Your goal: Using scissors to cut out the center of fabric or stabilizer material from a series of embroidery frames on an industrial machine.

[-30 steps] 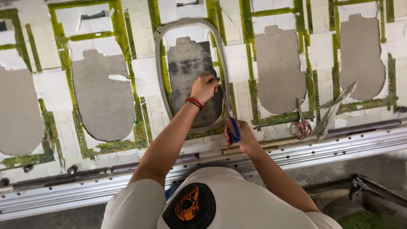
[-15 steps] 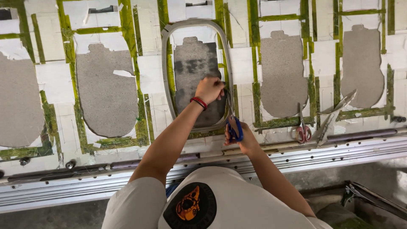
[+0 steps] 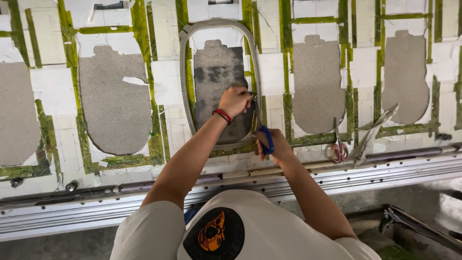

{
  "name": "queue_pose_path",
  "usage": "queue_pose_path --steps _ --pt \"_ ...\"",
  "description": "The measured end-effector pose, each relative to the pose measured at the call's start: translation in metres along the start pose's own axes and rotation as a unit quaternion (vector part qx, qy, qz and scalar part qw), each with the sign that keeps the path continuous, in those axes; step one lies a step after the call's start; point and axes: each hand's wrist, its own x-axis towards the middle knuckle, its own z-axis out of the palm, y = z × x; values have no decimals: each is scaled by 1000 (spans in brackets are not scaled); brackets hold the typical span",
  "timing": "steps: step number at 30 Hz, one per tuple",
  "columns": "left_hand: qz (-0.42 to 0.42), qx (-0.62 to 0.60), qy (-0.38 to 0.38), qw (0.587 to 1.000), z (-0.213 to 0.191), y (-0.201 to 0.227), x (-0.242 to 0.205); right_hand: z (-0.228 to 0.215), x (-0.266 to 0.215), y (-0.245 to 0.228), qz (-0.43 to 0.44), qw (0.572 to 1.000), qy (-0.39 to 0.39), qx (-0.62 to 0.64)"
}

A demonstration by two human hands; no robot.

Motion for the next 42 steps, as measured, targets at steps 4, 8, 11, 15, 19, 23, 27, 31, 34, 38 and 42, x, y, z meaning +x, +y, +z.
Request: queue_pose_path --steps 4,8,11,15,19,23,27,31,34,38,42 --pt "-8 -30 14 999 3 0 1 3 -4 -4 -10 1000 4 12" --pt "1 -67 12 998 4 -10 7 12 -19 -43 13 999 -12 38" --pt "7 -66 10 998 6 -14 7 17 -21 -60 9 1000 -26 15" --pt "7 -70 7 997 1 1 -4 10 -12 -56 0 999 -24 -35" --pt "-3 -100 10 995 4 -8 4 3 3 -31 -21 1000 -14 -15" --pt "11 -101 7 995 7 -27 15 6 -1 -53 27 999 -34 3" --pt "11 -157 6 987 11 -31 14 9 -14 -100 39 997 -60 -35" --pt "19 -129 3 991 9 -27 11 5 8 -67 49 997 -31 -50" --pt "14 -125 3 992 11 -31 18 -2 27 -38 1 998 -33 -57" --pt "12 -173 9 985 13 -28 18 3 10 -53 -16 999 -19 -48" --pt "28 -200 -18 979 10 -31 19 -3 8 -90 -13 997 -41 -58"
